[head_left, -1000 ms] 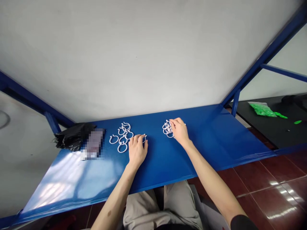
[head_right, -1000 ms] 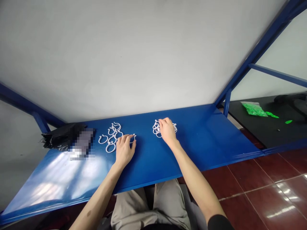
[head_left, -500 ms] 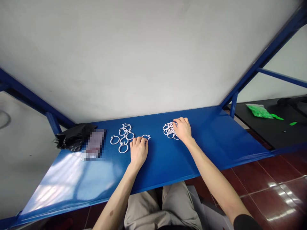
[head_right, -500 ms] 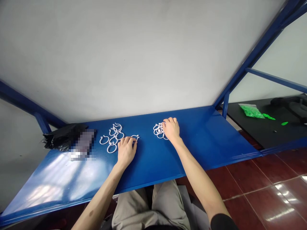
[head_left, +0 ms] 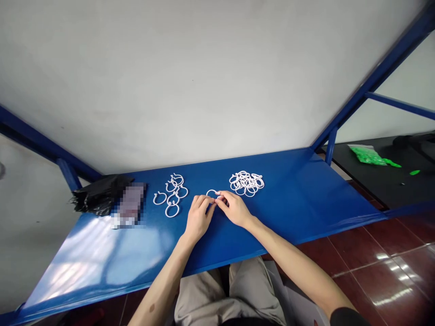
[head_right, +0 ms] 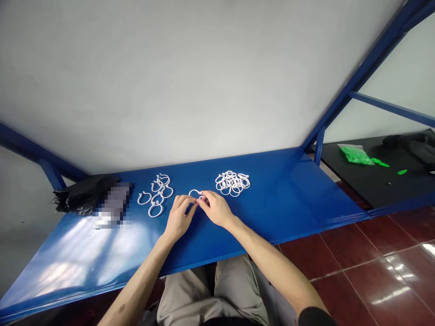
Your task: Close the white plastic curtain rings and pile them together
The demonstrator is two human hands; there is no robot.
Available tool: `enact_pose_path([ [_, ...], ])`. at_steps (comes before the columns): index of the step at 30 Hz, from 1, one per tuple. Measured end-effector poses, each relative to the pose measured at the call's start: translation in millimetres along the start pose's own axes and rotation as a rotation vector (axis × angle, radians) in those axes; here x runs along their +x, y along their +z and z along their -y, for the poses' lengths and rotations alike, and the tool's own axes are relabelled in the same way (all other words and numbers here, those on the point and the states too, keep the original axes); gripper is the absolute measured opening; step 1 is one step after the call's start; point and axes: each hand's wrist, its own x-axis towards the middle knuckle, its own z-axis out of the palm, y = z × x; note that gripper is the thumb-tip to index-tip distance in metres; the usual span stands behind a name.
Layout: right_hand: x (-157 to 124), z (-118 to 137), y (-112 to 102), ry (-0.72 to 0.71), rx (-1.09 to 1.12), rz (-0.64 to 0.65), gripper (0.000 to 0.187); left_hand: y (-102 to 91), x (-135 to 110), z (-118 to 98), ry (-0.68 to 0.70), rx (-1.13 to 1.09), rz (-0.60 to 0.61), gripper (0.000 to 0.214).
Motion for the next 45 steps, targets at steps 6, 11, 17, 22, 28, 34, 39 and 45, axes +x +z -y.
enact_pose_path([
  [6,-1.8,1.2,-1.7,0.033,0.136,-0.011,0.011,5.0,-5.6,0.7,-0.049,-0.078,0.084,0.013],
  [11,-1.4,2.6,-6.5,-0.001,-0.025,0.004,0.008,4.1,-6.0,0.7,-0.025,0.042,-0.083,0.030],
  [17,-2.0,5.1,-13.9,-0.081,-0.157,0.094,0.009,0.8,-3.6,4.0,0.065,0.150,0.030,0.020],
  [22,-2.0,2.1,-13.5,0.011,0.022,0.059,0.021,3.9,-4.4,5.5,-0.060,0.020,-0.066,0.011],
  [28,-2.0,-6.3,-6.3,-0.107,-0.073,-0.052,0.013,9.8,-9.1,5.8,-0.134,-0.022,-0.039,0.014],
  [34,-7.0,-13.1,-0.4,-0.310,-0.216,-0.070,0.023,12.5,-11.1,3.4,0.027,0.077,-0.071,0.011],
  [39,-12.4,-10.8,3.3,-0.366,-0.310,-0.024,0.030,12.2,-11.6,4.9,0.086,0.120,-0.061,0.015],
  [45,0.9,-12.2,-13.3,-0.266,-0.290,-0.154,0.029,-2.3,-0.7,12.5,0.018,0.278,0.022,0.026],
])
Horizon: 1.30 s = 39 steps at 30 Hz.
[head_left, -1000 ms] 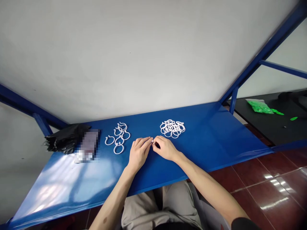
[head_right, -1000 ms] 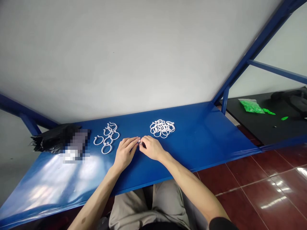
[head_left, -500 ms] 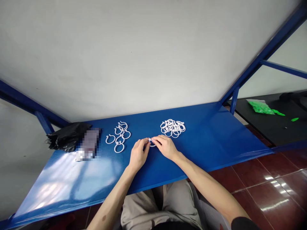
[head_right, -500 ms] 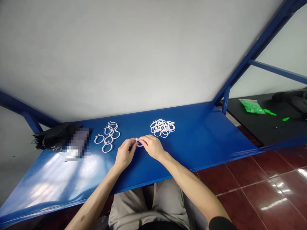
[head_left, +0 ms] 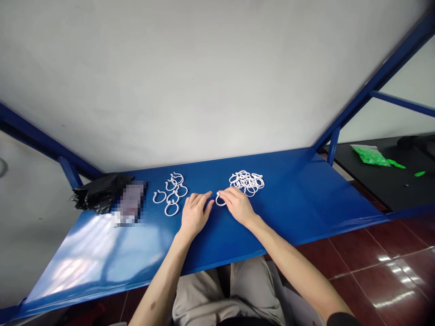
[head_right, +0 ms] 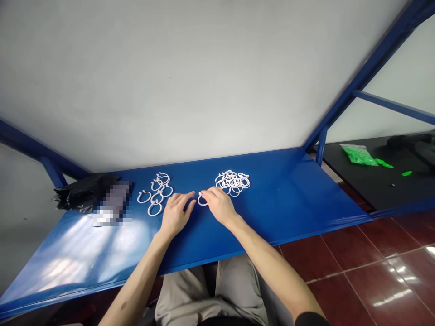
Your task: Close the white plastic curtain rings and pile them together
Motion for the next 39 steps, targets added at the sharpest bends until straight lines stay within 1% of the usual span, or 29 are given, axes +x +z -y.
enact_pose_path([
  [3,6.6,-19.9,-19.3,0.184,-0.083,-0.124,0.033,-6.5,0.1,11.5,-0.209,0.222,-0.063,0.039],
  [5,7.5,-36.0,-31.7,0.307,-0.190,-0.200,0.035,-8.3,-2.7,18.8,-0.328,0.339,-0.058,0.042],
  [6,7.3,-43.4,-36.5,0.359,-0.243,-0.220,0.036,-8.6,-4.3,21.4,-0.359,0.374,-0.043,0.042],
  [9,5.5,-58.3,-44.2,0.468,-0.349,-0.205,0.039,-8.7,-6.7,24.2,-0.359,0.395,0.011,0.034],
  [12,4.7,-61.3,-45.2,0.510,-0.386,-0.169,0.040,-9.3,-5.8,20.7,-0.324,0.387,0.040,0.026],
  [16,5.2,-54.4,-45.0,0.475,-0.385,-0.228,0.038,-9.5,-4.3,14.5,-0.283,0.360,0.006,0.021],
  [18,5.9,-47.2,-43.4,0.421,-0.356,-0.257,0.034,-8.9,-4.3,11.8,-0.246,0.305,-0.029,0.019],
  [20,6.7,-36.9,-39.2,0.342,-0.293,-0.259,0.029,-8.2,-4.4,8.9,-0.194,0.229,-0.071,0.017],
  [22,6.8,-24.1,-32.0,0.249,-0.184,-0.206,0.025,-7.3,-4.4,5.3,-0.128,0.143,-0.103,0.014],
  [24,5.6,-10.6,-22.5,0.163,-0.046,-0.095,0.023,-6.3,-4.3,1.1,-0.050,0.063,-0.111,0.012],
  [26,3.1,1.1,-12.5,0.120,0.086,0.031,0.021,-5.0,-4.0,-3.1,0.032,0.002,-0.085,0.011],
  [28,0.2,9.2,-4.2,0.132,0.186,0.117,0.019,-3.7,-3.5,-6.5,0.100,-0.044,-0.048,0.011],
  [29,-0.9,11.8,-1.2,0.154,0.222,0.138,0.018,-3.2,-3.3,-7.8,0.127,-0.066,-0.033,0.011],
  [32,-1.8,14.9,2.5,0.233,0.300,0.133,0.018,-2.4,-3.3,-10.3,0.178,-0.141,-0.040,0.008],
  [34,-0.7,14.7,1.5,0.277,0.342,0.101,0.019,-1.7,-4.0,-10.7,0.158,-0.194,-0.080,0.007],
  [36,0.2,13.6,-0.1,0.295,0.360,0.081,0.018,-0.4,-5.1,-10.2,0.069,-0.230,-0.138,0.009],
  [38,0.1,12.6,-1.0,0.287,0.340,0.086,0.016,1.6,-6.1,-9.2,-0.035,-0.246,-0.164,0.019],
  [39,-0.3,12.2,-1.1,0.275,0.322,0.098,0.015,2.6,-6.4,-8.7,-0.069,-0.254,-0.145,0.025],
])
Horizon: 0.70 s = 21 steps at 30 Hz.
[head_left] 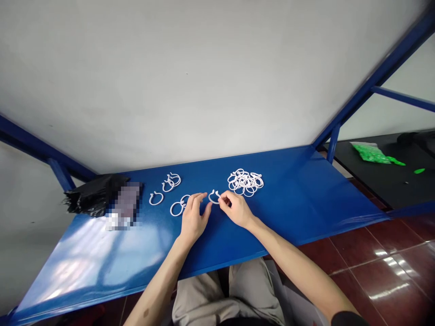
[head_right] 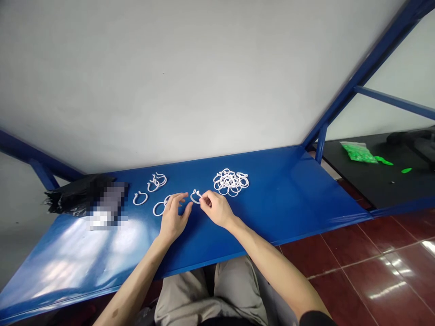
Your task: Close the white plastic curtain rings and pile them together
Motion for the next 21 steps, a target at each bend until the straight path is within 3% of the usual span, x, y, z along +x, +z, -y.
enact_pose_path([
  [4,-1.8,-0.5,0.7,-0.033,-0.056,0.033,0.015,2.9,-0.7,0.8,-0.058,-0.011,0.133,0.034],
  [15,-2.5,-3.7,1.4,-0.066,-0.083,0.026,0.014,5.5,1.6,1.1,-0.093,-0.021,0.119,0.029],
  [21,-5.7,-10.7,6.3,-0.259,-0.256,0.039,0.027,9.0,-3.7,0.1,-0.063,-0.033,0.133,0.026],
])
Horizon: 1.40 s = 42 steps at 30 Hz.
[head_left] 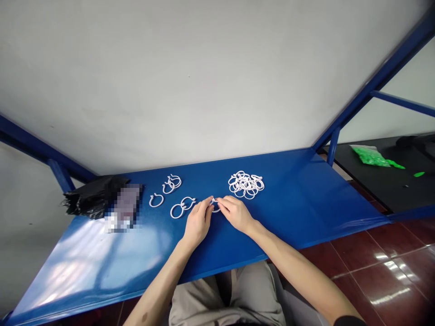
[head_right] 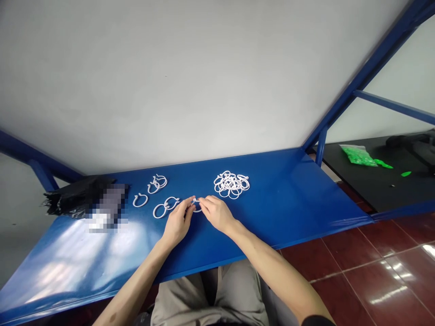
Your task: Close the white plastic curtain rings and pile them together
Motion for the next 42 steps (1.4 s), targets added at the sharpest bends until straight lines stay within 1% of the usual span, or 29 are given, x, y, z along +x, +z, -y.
enact_pose_path([
  [4,-4.2,0.3,3.9,-0.107,-0.156,0.065,0.032,1.7,-3.4,2.2,0.030,0.013,0.016,0.022],
  [7,-4.6,1.4,3.6,-0.153,-0.194,0.095,0.032,2.3,-4.7,3.5,0.056,0.052,0.042,0.021],
  [10,-2.3,3.4,1.4,-0.155,-0.199,0.099,0.031,1.8,-2.9,1.0,0.075,0.068,0.032,0.021],
  [13,1.9,3.9,-2.1,-0.115,-0.196,0.050,0.031,-1.7,2.2,-4.1,0.114,0.078,0.002,0.022],
  [16,6.3,-3.8,-10.9,-0.032,-0.176,-0.098,0.031,-9.1,7.4,-5.1,0.128,0.182,-0.032,0.029],
  [18,8.0,-15.9,-21.8,0.066,-0.175,-0.224,0.031,-14.9,8.8,-1.5,0.061,0.320,-0.100,0.032],
  [20,7.9,-31.9,-35.5,0.193,-0.209,-0.334,0.031,-19.9,7.9,4.6,-0.045,0.468,-0.156,0.033],
  [22,6.3,-48.3,-48.7,0.310,-0.268,-0.396,0.032,-23.1,5.8,10.9,-0.123,0.571,-0.139,0.032],
  [25,3.6,-65.8,-61.6,0.429,-0.319,-0.433,0.031,-23.3,2.7,17.4,-0.142,0.615,-0.069,0.028],
  [27,2.8,-71.1,-64.7,0.476,-0.344,-0.444,0.028,-21.4,1.8,19.2,-0.123,0.606,-0.051,0.025],
  [30,2.4,-73.1,-65.1,0.528,-0.402,-0.432,0.024,-18.7,2.3,18.7,-0.091,0.583,-0.055,0.025],
  [33,1.7,-72.9,-65.3,0.566,-0.445,-0.424,0.022,-18.4,3.4,15.5,-0.097,0.546,-0.088,0.029],
  [35,1.2,-72.0,-66.2,0.567,-0.455,-0.442,0.021,-19.3,4.2,13.1,-0.108,0.487,-0.128,0.032],
  [38,1.9,-66.7,-66.2,0.515,-0.459,-0.491,0.022,-21.1,5.5,11.0,-0.108,0.337,-0.187,0.033],
  [40,3.9,-58.7,-63.2,0.438,-0.440,-0.513,0.022,-22.0,6.5,10.0,-0.104,0.206,-0.204,0.032],
  [42,6.6,-46.5,-56.5,0.329,-0.380,-0.498,0.021,-22.4,7.5,8.8,-0.108,0.081,-0.202,0.031],
])
